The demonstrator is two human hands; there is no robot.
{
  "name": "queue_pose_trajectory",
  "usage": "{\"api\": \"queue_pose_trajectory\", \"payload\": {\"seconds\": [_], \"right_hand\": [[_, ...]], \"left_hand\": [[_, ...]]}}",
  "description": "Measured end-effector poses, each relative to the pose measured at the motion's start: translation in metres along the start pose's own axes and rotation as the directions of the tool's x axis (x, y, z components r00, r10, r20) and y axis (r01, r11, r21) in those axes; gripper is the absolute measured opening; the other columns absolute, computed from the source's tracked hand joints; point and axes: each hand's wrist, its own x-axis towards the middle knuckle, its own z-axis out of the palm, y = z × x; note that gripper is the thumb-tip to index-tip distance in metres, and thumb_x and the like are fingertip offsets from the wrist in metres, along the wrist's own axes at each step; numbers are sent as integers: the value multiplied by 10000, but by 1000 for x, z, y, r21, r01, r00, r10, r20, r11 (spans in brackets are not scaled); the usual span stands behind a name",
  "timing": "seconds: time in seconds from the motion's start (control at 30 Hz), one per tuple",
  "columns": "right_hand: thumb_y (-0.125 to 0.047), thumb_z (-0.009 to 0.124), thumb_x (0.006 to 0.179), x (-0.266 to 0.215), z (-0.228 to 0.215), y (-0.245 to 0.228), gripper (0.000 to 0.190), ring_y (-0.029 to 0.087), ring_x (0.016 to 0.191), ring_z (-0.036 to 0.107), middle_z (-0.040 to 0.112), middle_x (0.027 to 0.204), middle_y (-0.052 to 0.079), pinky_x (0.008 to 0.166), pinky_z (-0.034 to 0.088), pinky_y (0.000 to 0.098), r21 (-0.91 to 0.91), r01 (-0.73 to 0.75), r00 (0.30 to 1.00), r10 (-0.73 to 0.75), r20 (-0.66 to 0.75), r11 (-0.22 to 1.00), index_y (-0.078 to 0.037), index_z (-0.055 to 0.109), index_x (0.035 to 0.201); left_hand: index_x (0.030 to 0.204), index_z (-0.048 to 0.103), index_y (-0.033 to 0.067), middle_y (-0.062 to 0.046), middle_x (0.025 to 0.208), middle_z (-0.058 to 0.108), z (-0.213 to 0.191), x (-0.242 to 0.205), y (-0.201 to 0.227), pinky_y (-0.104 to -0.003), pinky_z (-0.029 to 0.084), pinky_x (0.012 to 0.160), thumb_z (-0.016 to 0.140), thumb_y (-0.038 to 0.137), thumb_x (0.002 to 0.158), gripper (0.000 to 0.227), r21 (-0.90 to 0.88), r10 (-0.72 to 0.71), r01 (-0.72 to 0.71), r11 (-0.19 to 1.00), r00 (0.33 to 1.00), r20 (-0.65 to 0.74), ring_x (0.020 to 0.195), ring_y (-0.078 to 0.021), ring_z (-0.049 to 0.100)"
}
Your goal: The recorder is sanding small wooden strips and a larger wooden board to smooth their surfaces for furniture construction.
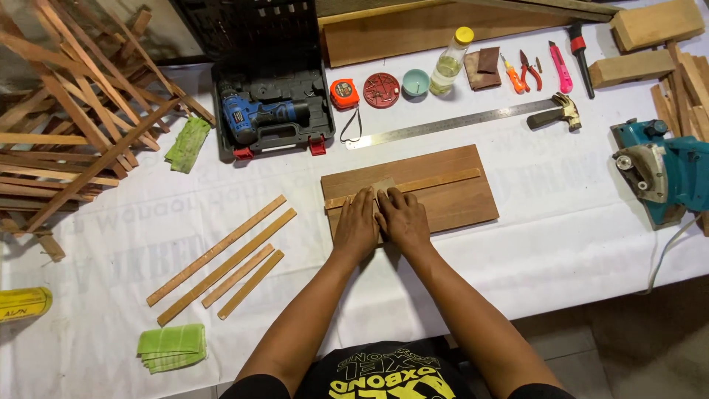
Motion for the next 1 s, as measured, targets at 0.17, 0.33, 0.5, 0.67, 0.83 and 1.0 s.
{"api": "queue_pose_trajectory", "payload": {"seconds": [0.17,0.33,0.5,0.67,0.83,1.0], "right_hand": [[-253,685,902,-11,-8,47,469,357,1081,574,598,1397,68,882,508,464,-56,-52,992,45,-121,997,-143,670,1357],[-217,661,935,-28,-36,135,456,362,1069,567,596,1431,68,898,512,457,-103,-170,974,151,-167,980,-143,665,1385],[-213,665,917,-30,-34,163,459,383,1045,550,595,1421,110,875,505,475,-107,-259,959,243,-144,960,-124,662,1367],[-191,640,922,-21,-22,107,449,380,1038,542,597,1422,109,910,510,463,-64,-195,973,184,-142,979,-130,662,1367],[-203,621,947,-2,2,20,457,381,1016,539,587,1413,113,895,511,463,54,-117,993,117,-8,992,-129,636,1398],[-200,620,919,-1,10,-3,494,364,1030,558,568,1436,125,899,516,448,57,-4,1000,5,-3,998,-108,624,1404]], "left_hand": [[1559,319,28,-190,1607,322,-15,5,16,-514,154,1247,583,421,948,773,157,-7,-15,987,990,142,1518,-322,264],[1559,324,86,-152,1625,283,-2,2,16,-507,109,1241,566,537,931,810,221,-59,20,975,984,169,1528,-287,208],[1580,350,124,-124,1640,308,6,-3,12,-516,124,1270,562,562,924,817,233,-27,8,972,997,76,1544,-276,220],[1544,382,210,-34,1616,315,-23,-1,37,-677,73,1190,564,603,884,789,349,-145,89,933,980,137,1519,-282,212],[1547,393,168,-26,1648,291,-8,-5,14,-695,61,1193,508,587,931,755,324,-140,88,942,980,141,1528,-267,219],[1608,366,142,-22,1685,277,2,-8,2,-710,46,1224,352,367,1090,565,305,-74,35,952,990,117,1563,-251,217]]}}
